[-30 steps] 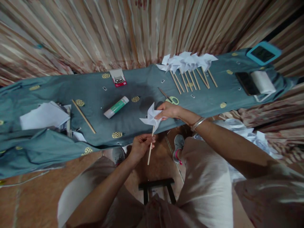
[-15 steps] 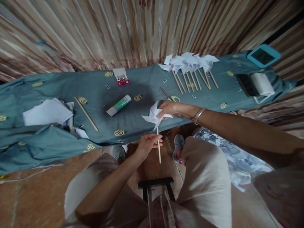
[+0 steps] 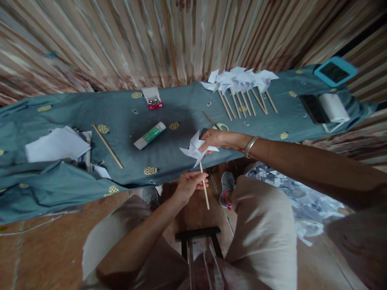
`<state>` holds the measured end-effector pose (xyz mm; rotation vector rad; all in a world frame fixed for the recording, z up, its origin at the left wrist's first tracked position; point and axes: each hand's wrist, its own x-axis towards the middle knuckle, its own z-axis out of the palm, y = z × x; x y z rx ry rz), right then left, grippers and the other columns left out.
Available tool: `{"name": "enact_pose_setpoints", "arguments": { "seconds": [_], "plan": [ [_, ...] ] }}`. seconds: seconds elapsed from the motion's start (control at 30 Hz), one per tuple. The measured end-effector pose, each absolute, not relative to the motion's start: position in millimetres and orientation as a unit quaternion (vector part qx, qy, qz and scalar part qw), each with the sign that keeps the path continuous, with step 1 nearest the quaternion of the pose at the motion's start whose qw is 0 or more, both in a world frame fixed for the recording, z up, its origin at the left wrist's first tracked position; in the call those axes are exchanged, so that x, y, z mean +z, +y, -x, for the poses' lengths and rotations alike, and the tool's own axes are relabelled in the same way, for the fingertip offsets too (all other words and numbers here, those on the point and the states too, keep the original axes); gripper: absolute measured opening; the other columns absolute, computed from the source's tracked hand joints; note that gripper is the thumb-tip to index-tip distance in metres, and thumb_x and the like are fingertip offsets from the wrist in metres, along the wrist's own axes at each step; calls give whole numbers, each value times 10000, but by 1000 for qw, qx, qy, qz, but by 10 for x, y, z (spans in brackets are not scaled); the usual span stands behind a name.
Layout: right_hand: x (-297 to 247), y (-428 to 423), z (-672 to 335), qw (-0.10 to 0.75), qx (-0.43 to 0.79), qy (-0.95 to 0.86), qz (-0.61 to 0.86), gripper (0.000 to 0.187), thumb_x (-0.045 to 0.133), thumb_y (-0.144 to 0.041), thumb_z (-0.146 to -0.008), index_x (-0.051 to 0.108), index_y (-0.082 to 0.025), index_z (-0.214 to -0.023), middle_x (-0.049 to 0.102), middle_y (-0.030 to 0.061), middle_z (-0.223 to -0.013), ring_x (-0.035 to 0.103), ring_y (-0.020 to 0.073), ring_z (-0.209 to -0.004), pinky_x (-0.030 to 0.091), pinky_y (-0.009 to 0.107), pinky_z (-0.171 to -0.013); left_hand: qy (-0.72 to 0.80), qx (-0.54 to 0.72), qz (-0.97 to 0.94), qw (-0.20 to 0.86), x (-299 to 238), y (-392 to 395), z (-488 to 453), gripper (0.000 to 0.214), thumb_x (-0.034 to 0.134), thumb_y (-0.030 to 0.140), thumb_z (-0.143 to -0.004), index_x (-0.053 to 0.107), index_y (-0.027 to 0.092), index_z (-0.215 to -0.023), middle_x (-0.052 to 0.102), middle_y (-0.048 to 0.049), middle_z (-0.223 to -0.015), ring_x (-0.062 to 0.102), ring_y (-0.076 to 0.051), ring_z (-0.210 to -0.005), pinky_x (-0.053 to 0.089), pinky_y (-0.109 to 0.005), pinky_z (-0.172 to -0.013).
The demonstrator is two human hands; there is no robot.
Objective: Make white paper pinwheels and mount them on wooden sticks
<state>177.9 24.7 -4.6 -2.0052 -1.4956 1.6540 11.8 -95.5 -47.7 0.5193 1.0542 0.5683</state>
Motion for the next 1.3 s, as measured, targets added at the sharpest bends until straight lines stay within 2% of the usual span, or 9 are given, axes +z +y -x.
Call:
{"name": "enact_pose_setpoints", "arguments": {
  "seconds": [0.17,0.33,0.57,0.83,0.97,1.17,1.3],
  "plan": [
    [-61,269,-1788,59,593,-482,643,120,811,-107,-604,698,-149,-599,692,12,-580,607,104,-489,531,198,-492,490,267,-238,795,-481,-948,-147,394,914,401,-484,753,119,-707,704,-31,-619,650,-127,-529,555,-267,-596],
    [-117,264,-1823,77,606,-482,628,90,799,-137,-595,712,-157,-586,689,18,-552,597,114,-475,490,193,-431,490,274,-236,793,-478,-960,-180,348,900,362,-527,750,110,-713,698,-30,-614,644,-124,-525,560,-273,-599],
    [-57,230,-1810,99,616,-479,618,116,837,-134,-560,727,-155,-588,719,51,-605,633,131,-513,532,219,-481,486,282,-239,792,-452,-968,-177,391,902,406,-492,745,110,-695,702,-34,-617,655,-130,-536,556,-263,-589],
    [80,238,-1752,81,609,-474,630,198,880,-148,-501,687,-174,-533,681,11,-530,598,109,-466,491,181,-415,491,282,-244,787,-471,-952,-137,421,910,417,-478,750,104,-711,706,-49,-631,657,-142,-542,565,-290,-611],
    [151,230,-1706,70,599,-472,643,219,880,-135,-518,663,-162,-514,656,6,-500,570,100,-437,489,195,-424,495,285,-244,784,-475,-949,-129,453,917,440,-440,754,110,-704,707,-44,-633,660,-143,-544,564,-284,-601],
    [209,230,-1712,34,600,-484,636,213,854,-141,-591,643,-147,-563,643,-6,-525,622,119,-543,545,227,-582,493,288,-248,783,-457,-960,-119,453,913,442,-450,759,110,-717,711,-46,-641,659,-136,-548,560,-271,-595],
    [159,230,-1734,32,609,-489,624,183,837,-147,-605,654,-149,-608,623,-37,-514,566,77,-489,510,186,-537,488,288,-249,785,-443,-957,-126,452,910,452,-442,757,117,-705,702,-32,-622,653,-126,-529,549,-248,-567]
  ]
}}
